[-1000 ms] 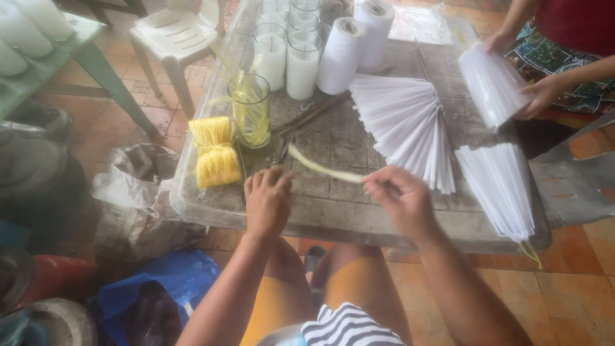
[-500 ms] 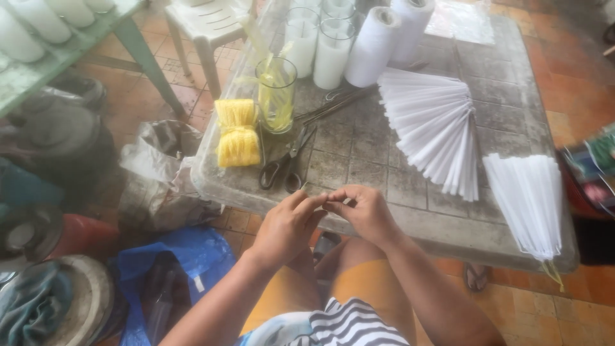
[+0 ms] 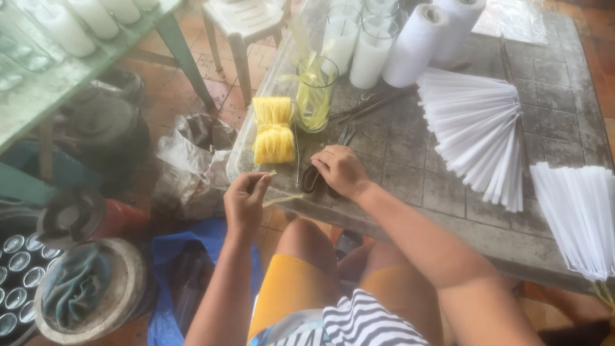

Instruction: Tying yellow ribbons around white pleated paper sleeves and trimming the excess ribbon with scissors.

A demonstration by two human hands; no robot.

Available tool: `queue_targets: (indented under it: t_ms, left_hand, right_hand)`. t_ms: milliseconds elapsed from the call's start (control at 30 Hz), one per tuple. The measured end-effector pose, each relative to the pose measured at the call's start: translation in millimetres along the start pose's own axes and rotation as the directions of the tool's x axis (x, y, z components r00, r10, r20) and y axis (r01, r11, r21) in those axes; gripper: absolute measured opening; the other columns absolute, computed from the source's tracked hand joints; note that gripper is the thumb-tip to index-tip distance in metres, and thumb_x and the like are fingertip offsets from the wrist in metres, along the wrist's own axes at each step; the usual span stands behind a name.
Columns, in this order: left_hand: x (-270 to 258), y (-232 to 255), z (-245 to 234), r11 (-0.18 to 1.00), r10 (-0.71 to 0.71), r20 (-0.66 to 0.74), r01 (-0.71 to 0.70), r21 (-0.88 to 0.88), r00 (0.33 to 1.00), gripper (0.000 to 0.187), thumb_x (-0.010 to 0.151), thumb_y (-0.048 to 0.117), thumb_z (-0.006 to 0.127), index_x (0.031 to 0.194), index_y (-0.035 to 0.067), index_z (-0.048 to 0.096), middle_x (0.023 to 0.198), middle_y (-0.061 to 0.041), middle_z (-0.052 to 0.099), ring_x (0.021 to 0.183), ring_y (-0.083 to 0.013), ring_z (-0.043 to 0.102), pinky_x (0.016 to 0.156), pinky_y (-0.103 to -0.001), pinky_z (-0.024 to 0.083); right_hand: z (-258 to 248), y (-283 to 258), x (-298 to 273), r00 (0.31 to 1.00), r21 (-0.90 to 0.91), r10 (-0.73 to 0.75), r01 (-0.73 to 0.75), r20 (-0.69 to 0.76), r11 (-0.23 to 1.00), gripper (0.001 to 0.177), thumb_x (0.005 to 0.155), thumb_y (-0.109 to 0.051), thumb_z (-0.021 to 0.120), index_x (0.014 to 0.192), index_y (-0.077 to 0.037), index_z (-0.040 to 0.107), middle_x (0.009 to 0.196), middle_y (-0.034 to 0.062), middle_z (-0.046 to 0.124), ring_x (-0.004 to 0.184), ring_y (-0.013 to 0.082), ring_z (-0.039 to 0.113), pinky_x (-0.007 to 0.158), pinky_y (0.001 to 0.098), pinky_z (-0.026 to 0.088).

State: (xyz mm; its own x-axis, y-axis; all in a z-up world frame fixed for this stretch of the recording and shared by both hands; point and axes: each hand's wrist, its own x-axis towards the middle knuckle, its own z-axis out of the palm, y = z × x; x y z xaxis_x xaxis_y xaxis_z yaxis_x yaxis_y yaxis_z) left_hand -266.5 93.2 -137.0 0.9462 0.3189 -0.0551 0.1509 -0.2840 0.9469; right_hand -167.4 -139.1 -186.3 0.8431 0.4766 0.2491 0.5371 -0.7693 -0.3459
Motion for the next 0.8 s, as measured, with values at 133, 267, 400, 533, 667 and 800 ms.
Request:
queue_targets:
  t_ms: [133, 267, 400, 533, 667, 800]
  left_hand:
    - [4, 2, -12, 0.979, 0.007, 0.089, -0.025, 0.203, 0.996, 0.013, 0.095, 0.019, 0.073, 0.104, 0.013, 0.080, 0.093, -0.006, 0.076, 0.093, -0.0224, 0.073, 0.083, -0.039, 0.057]
    - [1, 19, -22, 0.979, 0.045, 0.094, -0.063, 0.195, 0.995, 0.013, 0.097, 0.018, 0.070, 0.104, 0.011, 0.079, 0.095, -0.011, 0.076, 0.098, -0.0281, 0.072, 0.088, -0.044, 0.055]
    - [-1, 12, -23, 0.998, -0.031, 0.124, 0.023, 0.061, 0.992, 0.017, 0.099, 0.020, 0.069, 0.108, 0.009, 0.078, 0.098, -0.012, 0.077, 0.104, -0.0261, 0.070, 0.092, -0.048, 0.053]
    - [-6, 17, -26, 0.994, -0.100, 0.135, 0.104, -0.021, 0.986, 0.021, 0.101, 0.021, 0.065, 0.112, 0.006, 0.076, 0.102, -0.015, 0.076, 0.109, -0.0289, 0.068, 0.096, -0.052, 0.051]
    - [-6, -1, -27, 0.993, -0.073, 0.148, 0.087, -0.085, 0.986, 0.021, 0.100, 0.020, 0.066, 0.109, 0.004, 0.075, 0.092, -0.014, 0.073, 0.083, -0.0208, 0.061, 0.072, -0.039, 0.052]
    - [-17, 11, -28, 0.936, -0.055, 0.044, 0.067, -0.346, 0.998, 0.016, 0.096, 0.020, 0.069, 0.095, 0.004, 0.072, 0.065, -0.005, 0.053, 0.058, -0.0140, 0.047, 0.052, -0.030, 0.040]
  right_hand:
    - [15, 4, 11, 0.983, -0.191, -0.186, 0.184, 0.009, 0.964, 0.014, 0.103, -0.038, 0.060, 0.100, -0.035, 0.074, 0.087, -0.0150, 0.068, 0.091, 0.0035, 0.066, 0.104, 0.0273, 0.045]
    - [14, 7, 35, 0.909, -0.280, -0.415, 0.403, 0.017, 0.871, 0.013, 0.100, -0.033, 0.061, 0.089, -0.031, 0.068, 0.093, -0.0127, 0.065, 0.079, 0.0097, 0.068, 0.086, 0.0249, 0.058]
    - [32, 28, 51, 0.757, -0.384, -0.650, 0.623, 0.074, 0.682, 0.020, 0.104, -0.030, 0.052, 0.085, -0.030, 0.058, 0.088, -0.0139, 0.053, 0.077, 0.0089, 0.063, 0.075, 0.0219, 0.056]
    - [28, 29, 55, 0.606, -0.425, -0.788, 0.745, 0.110, 0.514, 0.015, 0.104, -0.021, 0.045, 0.094, -0.030, 0.052, 0.097, -0.0110, 0.051, 0.082, 0.0110, 0.056, 0.068, 0.0240, 0.050]
    - [-3, 3, 46, 0.555, -0.338, -0.829, 0.794, 0.066, 0.505, 0.012, 0.103, -0.019, 0.044, 0.105, -0.027, 0.053, 0.105, -0.0076, 0.052, 0.097, 0.0115, 0.058, 0.084, 0.0274, 0.051]
    - [-54, -62, 15, 0.501, 0.090, -0.745, 0.851, -0.441, 0.518, 0.011, 0.108, -0.011, 0.038, 0.105, -0.012, 0.049, 0.111, 0.0086, 0.062, 0.109, 0.0304, 0.064, 0.095, 0.0452, 0.051]
